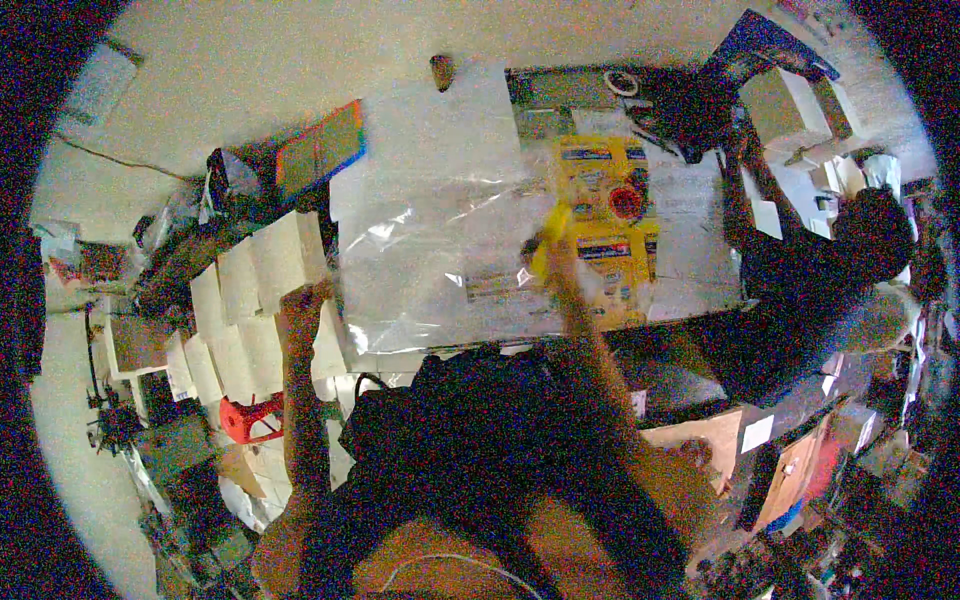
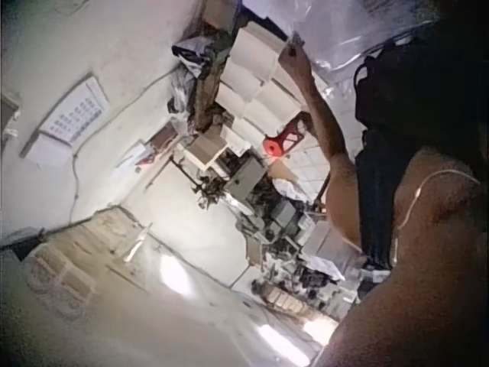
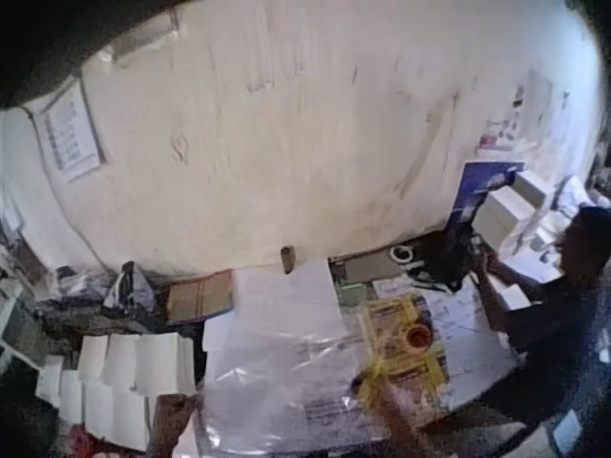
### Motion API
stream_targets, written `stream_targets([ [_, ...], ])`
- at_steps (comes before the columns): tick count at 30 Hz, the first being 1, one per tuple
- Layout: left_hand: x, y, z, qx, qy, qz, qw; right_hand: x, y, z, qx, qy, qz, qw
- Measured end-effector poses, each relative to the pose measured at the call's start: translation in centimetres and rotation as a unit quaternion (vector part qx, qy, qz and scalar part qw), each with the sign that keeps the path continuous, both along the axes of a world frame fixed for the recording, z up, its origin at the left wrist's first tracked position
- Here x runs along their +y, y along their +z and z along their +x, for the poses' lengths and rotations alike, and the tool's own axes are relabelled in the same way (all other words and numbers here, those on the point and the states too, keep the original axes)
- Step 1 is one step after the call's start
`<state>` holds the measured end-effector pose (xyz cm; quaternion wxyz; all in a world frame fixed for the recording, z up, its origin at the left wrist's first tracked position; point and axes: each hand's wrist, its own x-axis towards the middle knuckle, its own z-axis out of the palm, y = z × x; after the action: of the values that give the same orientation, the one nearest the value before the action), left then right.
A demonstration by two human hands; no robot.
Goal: The person picks up a plastic bag and uses a handheld heat sealer to seal the opening of the bag containing paper items.
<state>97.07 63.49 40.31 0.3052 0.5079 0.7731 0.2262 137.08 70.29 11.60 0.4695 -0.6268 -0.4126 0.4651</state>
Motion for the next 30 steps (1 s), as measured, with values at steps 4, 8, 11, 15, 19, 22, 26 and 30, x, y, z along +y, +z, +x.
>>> stream_targets([
  [4, -1.0, -4.7, -1.0, 0.272, 0.081, 0.191, 0.94, -6.1, 5.1, -7.3, 0.354, 0.092, -0.107, 0.925],
  [8, 6.4, -3.0, -1.1, 0.063, -0.12, 0.313, 0.94, -4.8, -3.4, -5.9, 0.336, 0.113, 0.01, 0.935],
  [11, 13.3, -0.9, -3.4, -0.086, -0.137, 0.161, 0.974, -3.6, -5.4, -3.2, 0.225, 0.101, -0.043, 0.968],
  [15, 21.0, 5.3, -14.3, 0.14, -0.322, 0.416, 0.839, -2.4, -7.1, -5.2, 0.324, 0.068, -0.078, 0.94],
  [19, 24.0, 13.2, -22.2, 0.188, -0.028, 0.225, 0.956, -4.3, -0.6, -6.8, 0.45, 0.037, -0.095, 0.887],
  [22, 26.5, 21.2, -17.2, 0.071, 0.069, 0.299, 0.949, -4.0, -8.2, -5.4, 0.324, -0.056, -0.026, 0.944],
  [26, 21.0, 31.7, -33.0, 0.204, 0.186, 0.384, 0.881, -0.3, -10.7, -7.3, 0.339, -0.038, -0.04, 0.939],
  [30, 17.8, 37.3, -44.3, 0.109, 0.214, 0.48, 0.844, -2.6, -6.3, -8.5, 0.202, -0.086, 0.037, 0.975],
])
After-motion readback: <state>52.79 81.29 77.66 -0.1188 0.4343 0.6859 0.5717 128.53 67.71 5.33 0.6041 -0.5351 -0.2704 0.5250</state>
